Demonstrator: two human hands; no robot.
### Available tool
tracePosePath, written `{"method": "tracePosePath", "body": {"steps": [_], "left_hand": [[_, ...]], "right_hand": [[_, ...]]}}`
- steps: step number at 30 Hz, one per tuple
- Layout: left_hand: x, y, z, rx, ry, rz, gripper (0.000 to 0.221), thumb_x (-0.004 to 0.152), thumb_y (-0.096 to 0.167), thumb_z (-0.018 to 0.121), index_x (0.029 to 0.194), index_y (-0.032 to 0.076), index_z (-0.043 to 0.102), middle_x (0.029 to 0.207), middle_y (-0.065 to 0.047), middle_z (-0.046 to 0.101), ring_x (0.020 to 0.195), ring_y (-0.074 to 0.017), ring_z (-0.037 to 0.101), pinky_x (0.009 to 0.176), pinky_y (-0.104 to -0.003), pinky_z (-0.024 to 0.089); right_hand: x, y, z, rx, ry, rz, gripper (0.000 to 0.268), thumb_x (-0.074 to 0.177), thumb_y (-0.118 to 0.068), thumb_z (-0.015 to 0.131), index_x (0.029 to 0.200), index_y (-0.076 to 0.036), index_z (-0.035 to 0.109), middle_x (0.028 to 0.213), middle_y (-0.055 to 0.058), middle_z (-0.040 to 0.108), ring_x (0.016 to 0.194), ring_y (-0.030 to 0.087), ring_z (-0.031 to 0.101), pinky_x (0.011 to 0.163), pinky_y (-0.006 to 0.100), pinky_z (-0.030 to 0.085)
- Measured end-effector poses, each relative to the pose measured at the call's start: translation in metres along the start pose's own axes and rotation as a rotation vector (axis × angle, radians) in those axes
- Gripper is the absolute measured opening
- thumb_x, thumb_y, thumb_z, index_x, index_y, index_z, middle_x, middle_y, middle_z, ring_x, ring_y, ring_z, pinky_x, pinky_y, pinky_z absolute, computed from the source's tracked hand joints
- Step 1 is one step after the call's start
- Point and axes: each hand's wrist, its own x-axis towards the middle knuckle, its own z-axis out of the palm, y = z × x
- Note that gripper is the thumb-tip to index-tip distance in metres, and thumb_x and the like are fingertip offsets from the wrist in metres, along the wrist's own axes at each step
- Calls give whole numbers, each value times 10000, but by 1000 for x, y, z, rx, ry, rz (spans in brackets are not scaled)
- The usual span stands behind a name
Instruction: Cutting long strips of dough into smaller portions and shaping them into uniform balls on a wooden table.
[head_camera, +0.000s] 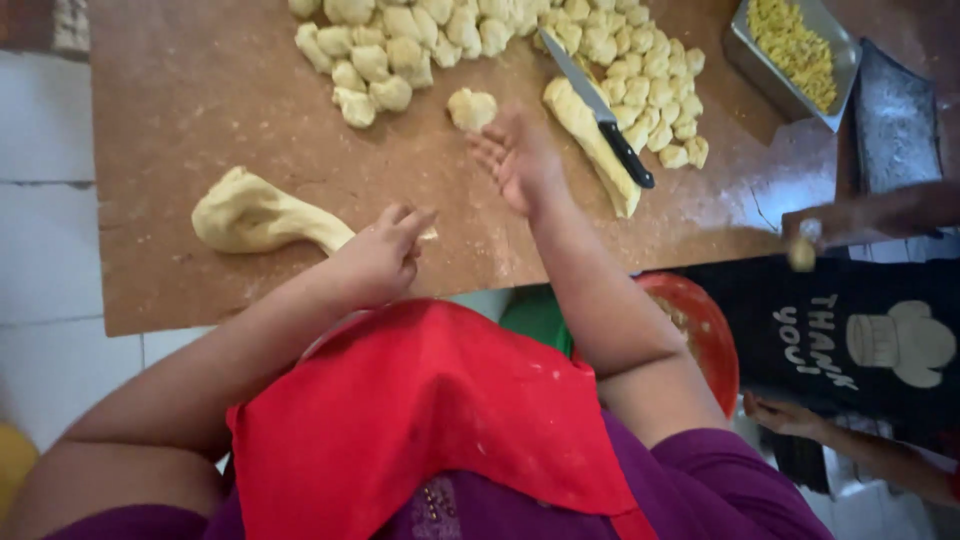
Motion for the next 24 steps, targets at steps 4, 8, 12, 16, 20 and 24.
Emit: {"method": "tracePosePath", "body": {"steps": [4, 8, 12, 16, 20, 24], "left_hand": [[-10, 40, -35, -189, 118, -124, 573, 883, 286, 669, 1338, 84, 385, 1154, -344, 584, 1075, -593, 610, 1018, -649, 473], [-3, -9, -4, -152, 175, 8, 597, 730, 265, 838, 1230, 76, 572, 1174, -250, 617, 1142, -498, 600, 986, -585, 508], [-8, -19, 0, -182, 109, -28, 250, 818, 292, 703, 894, 57, 667, 858, -232, 656, 921, -450, 676, 763, -550, 495], [2, -23, 35, -110, 109, 37, 292, 873, 303, 628, 909, 13, 630, 836, -279, 650, 883, -514, 661, 760, -596, 509], [3, -12, 33, -302, 132, 125, 139, 796, 194, 676, 870, 82, 711, 845, -194, 704, 877, -415, 706, 771, -501, 548], [-6, 36, -7, -533, 76, 126, 199, 777, 267, 628, 849, 97, 703, 792, -108, 713, 810, -285, 694, 772, -448, 559]], "right_hand": [[-36, 71, 8, -780, -323, -510, 349, 808, -56, 779, 1149, 1, 730, 1091, 198, 727, 991, 306, 737, 888, 357, 581], [-66, 68, 13, -1048, -323, -887, 264, 821, -247, 858, 1074, -264, 787, 1079, -9, 680, 1019, 221, 690, 865, 310, 570], [-81, 41, 18, -899, -147, -1001, 163, 840, -223, 883, 974, -194, 796, 939, -3, 706, 844, 164, 682, 680, 231, 558], [-95, 72, 25, -1119, -311, -1102, 640, 733, -281, 931, 1253, 4, 691, 1226, 269, 675, 1203, 471, 621, 1114, 512, 474], [-97, 67, 29, -1120, -251, -1037, 274, 908, -467, 768, 953, -203, 713, 852, 50, 598, 812, 303, 656, 715, 392, 539], [-123, 50, 46, -1152, -293, -774, 716, 733, -638, 843, 1257, -196, 641, 1132, 136, 605, 1061, 412, 658, 902, 495, 547]]}}
